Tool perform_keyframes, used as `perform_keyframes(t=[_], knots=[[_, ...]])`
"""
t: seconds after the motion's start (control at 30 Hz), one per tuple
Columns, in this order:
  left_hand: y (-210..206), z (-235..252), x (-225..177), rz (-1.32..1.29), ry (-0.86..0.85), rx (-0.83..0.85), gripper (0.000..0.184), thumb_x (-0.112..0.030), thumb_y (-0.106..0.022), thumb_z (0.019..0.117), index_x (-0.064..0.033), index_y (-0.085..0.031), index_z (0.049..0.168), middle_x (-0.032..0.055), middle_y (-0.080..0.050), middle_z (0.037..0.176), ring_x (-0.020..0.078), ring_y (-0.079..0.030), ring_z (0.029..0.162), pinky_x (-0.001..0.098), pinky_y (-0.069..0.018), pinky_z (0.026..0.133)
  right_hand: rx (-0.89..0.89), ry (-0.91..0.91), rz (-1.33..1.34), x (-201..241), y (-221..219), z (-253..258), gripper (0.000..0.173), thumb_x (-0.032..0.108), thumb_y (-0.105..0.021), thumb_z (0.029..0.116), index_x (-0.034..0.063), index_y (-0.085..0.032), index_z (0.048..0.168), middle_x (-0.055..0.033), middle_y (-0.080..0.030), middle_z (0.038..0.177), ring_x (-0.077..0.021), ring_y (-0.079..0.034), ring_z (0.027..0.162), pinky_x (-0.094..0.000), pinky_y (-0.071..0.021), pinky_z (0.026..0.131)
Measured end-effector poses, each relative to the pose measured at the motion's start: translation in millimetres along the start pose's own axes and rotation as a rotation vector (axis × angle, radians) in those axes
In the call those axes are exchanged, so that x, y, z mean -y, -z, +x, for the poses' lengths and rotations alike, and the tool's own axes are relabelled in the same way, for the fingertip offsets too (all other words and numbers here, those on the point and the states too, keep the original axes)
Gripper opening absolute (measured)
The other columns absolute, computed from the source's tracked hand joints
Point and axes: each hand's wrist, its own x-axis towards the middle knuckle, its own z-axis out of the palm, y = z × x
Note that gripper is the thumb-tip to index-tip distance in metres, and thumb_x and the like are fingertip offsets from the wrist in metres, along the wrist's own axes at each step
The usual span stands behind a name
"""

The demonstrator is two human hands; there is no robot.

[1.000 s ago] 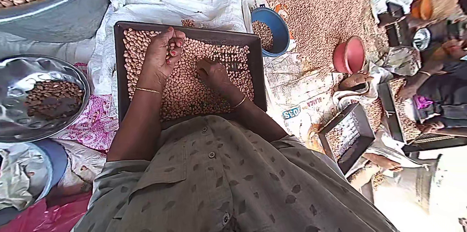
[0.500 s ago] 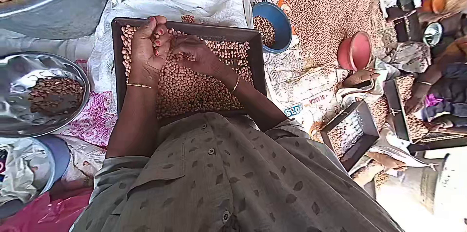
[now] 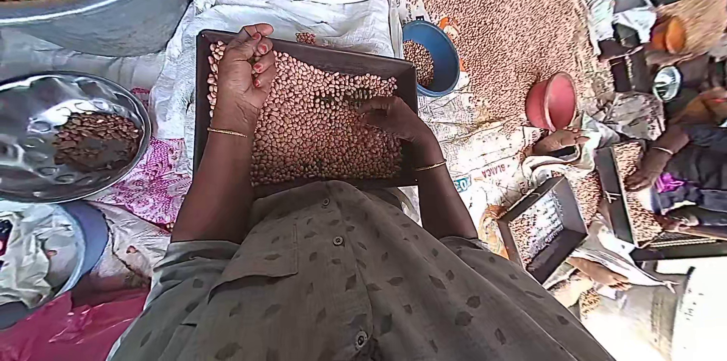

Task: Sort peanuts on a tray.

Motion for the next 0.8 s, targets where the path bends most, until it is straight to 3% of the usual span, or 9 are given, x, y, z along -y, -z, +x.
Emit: perform_keyframes(t=[0.1,0.17,0.3,0.4,0.53,0.6,0.67,0.77,0.8], knots=[[2,0,1,-0.010,-0.014,-0.019,0.031,-0.006,-0.030,0.1075,-0.0111,-0.061,0.107,-0.0074,-0.053,0.071,-0.0019,-0.039,0.044,0.0104,-0.0308,0.038,-0.297,0.189,-0.150,20,-28,32,0.016,0.004,-0.062,0.0959,-0.0020,-0.074,0.104,-0.0191,-0.071,0.114,-0.0282,-0.071,0.101,-0.0428,-0.0577,0.089],[5,1,1,0.011,-0.025,-0.026,0.031,-0.005,-0.030,0.1069,-0.0117,-0.060,0.107,-0.0080,-0.053,0.071,-0.0020,-0.039,0.045,0.0104,-0.0311,0.039,-0.315,0.332,-0.148,37,-63,50,0.015,0.008,-0.066,0.0946,0.0005,-0.074,0.104,-0.0181,-0.071,0.117,-0.0301,-0.069,0.109,-0.0436,-0.0577,0.091],[10,4,0,0.032,-0.035,-0.015,0.032,-0.005,-0.029,0.1064,-0.0127,-0.060,0.106,-0.0088,-0.053,0.071,-0.0024,-0.039,0.047,0.0099,-0.0312,0.040,-0.004,0.481,-0.388,36,-118,52,0.034,0.028,-0.069,0.0957,0.0141,-0.071,0.127,-0.0154,-0.052,0.153,-0.0371,-0.037,0.150,-0.0616,-0.0241,0.122],[9,3,-3,0.030,-0.037,-0.028,0.031,-0.004,-0.030,0.1062,-0.0124,-0.060,0.106,-0.0085,-0.053,0.070,-0.0020,-0.040,0.046,0.0104,-0.0320,0.041,-0.238,0.398,-0.633,6,-106,48,0.027,0.023,-0.061,0.1004,0.0060,-0.073,0.117,-0.0210,-0.063,0.138,-0.0443,-0.055,0.133,-0.0622,-0.0429,0.106],[7,2,-6,0.004,-0.036,-0.036,0.030,-0.004,-0.031,0.1065,-0.0112,-0.060,0.106,-0.0071,-0.053,0.070,-0.0007,-0.039,0.046,0.0114,-0.0321,0.040,-0.377,-0.138,-0.733,-7,-57,33,0.030,0.010,-0.053,0.1023,-0.0007,-0.065,0.128,-0.0270,-0.063,0.124,-0.0448,-0.069,0.099,-0.0562,-0.0583,0.076],[7,3,-7,-0.008,-0.037,-0.033,0.030,-0.004,-0.030,0.1065,-0.0104,-0.060,0.106,-0.0067,-0.053,0.070,-0.0004,-0.040,0.046,0.0115,-0.0322,0.040,-0.280,-0.305,-0.505,-8,-29,17,0.034,0.017,-0.057,0.1030,0.0005,-0.063,0.132,-0.0270,-0.064,0.126,-0.0456,-0.067,0.107,-0.0620,-0.0531,0.090],[7,3,-7,-0.004,-0.033,-0.030,0.030,-0.004,-0.030,0.1063,-0.0104,-0.060,0.106,-0.0069,-0.053,0.070,-0.0007,-0.040,0.046,0.0113,-0.0322,0.040,-0.216,-0.254,-0.247,-7,-13,-3,0.027,0.016,-0.064,0.0999,-0.0008,-0.070,0.120,-0.0229,-0.072,0.114,-0.0364,-0.070,0.102,-0.0559,-0.0533,0.093],[5,3,-5,0.016,-0.021,-0.020,0.030,-0.005,-0.031,0.1070,-0.0112,-0.059,0.107,-0.0072,-0.052,0.071,-0.0012,-0.039,0.046,0.0108,-0.0318,0.040,-0.141,-0.183,0.100,5,-9,-23,0.018,0.014,-0.063,0.1003,0.0011,-0.069,0.111,-0.0066,-0.069,0.082,-0.0094,-0.061,0.059,-0.0276,-0.0530,0.053],[5,2,-4,0.025,-0.019,-0.021,0.030,-0.004,-0.031,0.1067,-0.0113,-0.060,0.107,-0.0074,-0.052,0.071,-0.0013,-0.039,0.046,0.0108,-0.0314,0.040,-0.141,-0.165,0.102,6,-8,-24,0.017,0.012,-0.062,0.0996,0.0021,-0.069,0.112,-0.0051,-0.070,0.081,-0.0086,-0.061,0.058,-0.0264,-0.0524,0.051]])
